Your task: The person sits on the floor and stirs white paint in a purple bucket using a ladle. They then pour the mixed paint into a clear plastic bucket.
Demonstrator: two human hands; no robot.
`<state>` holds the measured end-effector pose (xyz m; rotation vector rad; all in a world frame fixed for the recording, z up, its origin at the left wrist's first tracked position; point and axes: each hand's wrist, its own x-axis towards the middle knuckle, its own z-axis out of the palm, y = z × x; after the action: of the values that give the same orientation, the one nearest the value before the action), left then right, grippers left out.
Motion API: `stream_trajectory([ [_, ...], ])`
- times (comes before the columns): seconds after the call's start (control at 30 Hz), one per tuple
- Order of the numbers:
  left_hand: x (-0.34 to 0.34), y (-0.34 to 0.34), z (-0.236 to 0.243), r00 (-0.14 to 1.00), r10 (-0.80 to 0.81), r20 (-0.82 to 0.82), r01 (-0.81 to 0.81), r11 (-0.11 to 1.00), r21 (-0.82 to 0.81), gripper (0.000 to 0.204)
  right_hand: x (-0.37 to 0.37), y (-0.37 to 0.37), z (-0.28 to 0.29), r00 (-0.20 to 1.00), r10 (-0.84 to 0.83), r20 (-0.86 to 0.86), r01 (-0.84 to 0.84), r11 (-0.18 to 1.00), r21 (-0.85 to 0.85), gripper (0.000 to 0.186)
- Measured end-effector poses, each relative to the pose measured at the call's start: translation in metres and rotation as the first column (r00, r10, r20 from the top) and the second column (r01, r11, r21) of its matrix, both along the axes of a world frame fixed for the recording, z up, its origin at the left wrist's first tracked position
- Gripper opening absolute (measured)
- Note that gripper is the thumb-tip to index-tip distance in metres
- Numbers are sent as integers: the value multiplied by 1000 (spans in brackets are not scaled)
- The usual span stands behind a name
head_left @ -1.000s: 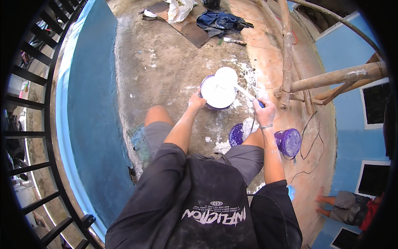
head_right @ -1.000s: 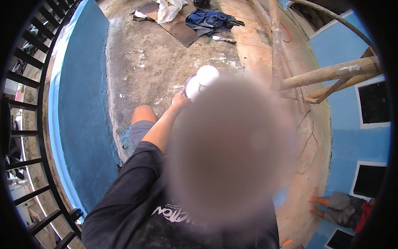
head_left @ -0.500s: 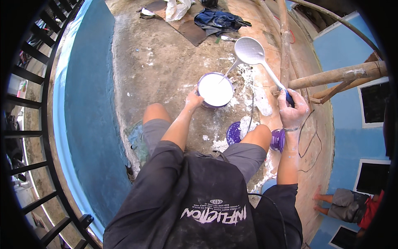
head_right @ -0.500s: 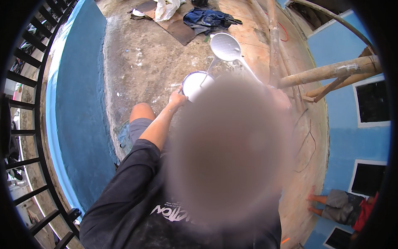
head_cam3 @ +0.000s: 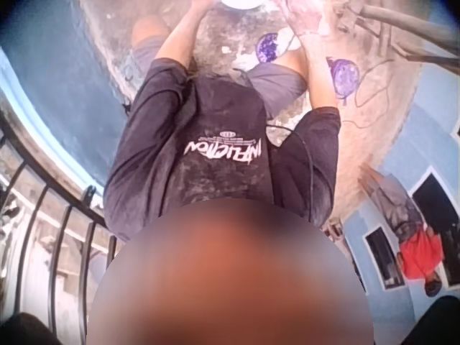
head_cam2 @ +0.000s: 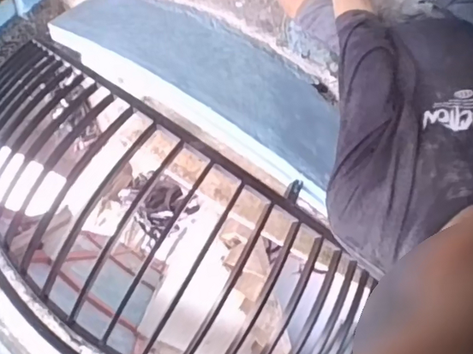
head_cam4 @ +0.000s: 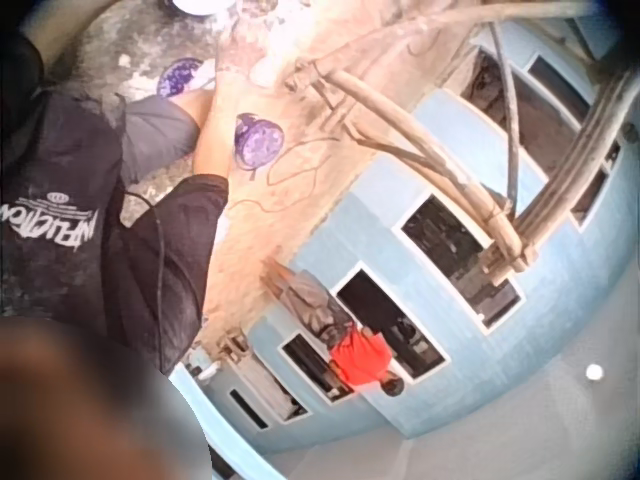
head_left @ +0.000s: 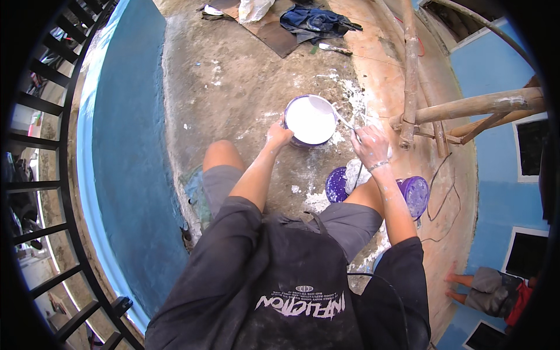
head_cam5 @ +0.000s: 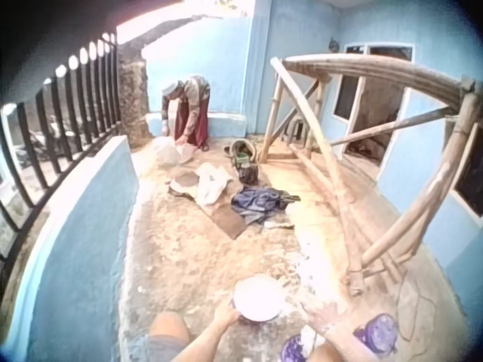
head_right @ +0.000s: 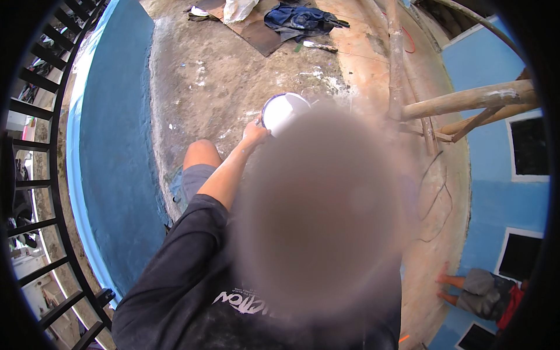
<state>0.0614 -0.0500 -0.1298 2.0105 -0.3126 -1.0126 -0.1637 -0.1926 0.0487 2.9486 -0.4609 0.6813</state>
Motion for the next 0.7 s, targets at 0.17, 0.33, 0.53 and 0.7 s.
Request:
stream_trajectory([
  [0.17,-1,0,2,1000,4,21,-5,1000,21,81,28,-32,-59,935,-101,-339,111,994,9,20],
  [0.33,-1,-1,6,999,-9,34,9,1000,17,81,36,-30,-96,802,-333,-496,474,860,188,34],
  [0.53,2,3,12,995,-84,54,81,995,59,85,22,-41,-139,777,-368,-511,629,484,608,34],
  [0.7,3,7,10,997,-66,32,65,998,26,87,-4,-42,-162,869,-452,-201,338,245,909,29],
])
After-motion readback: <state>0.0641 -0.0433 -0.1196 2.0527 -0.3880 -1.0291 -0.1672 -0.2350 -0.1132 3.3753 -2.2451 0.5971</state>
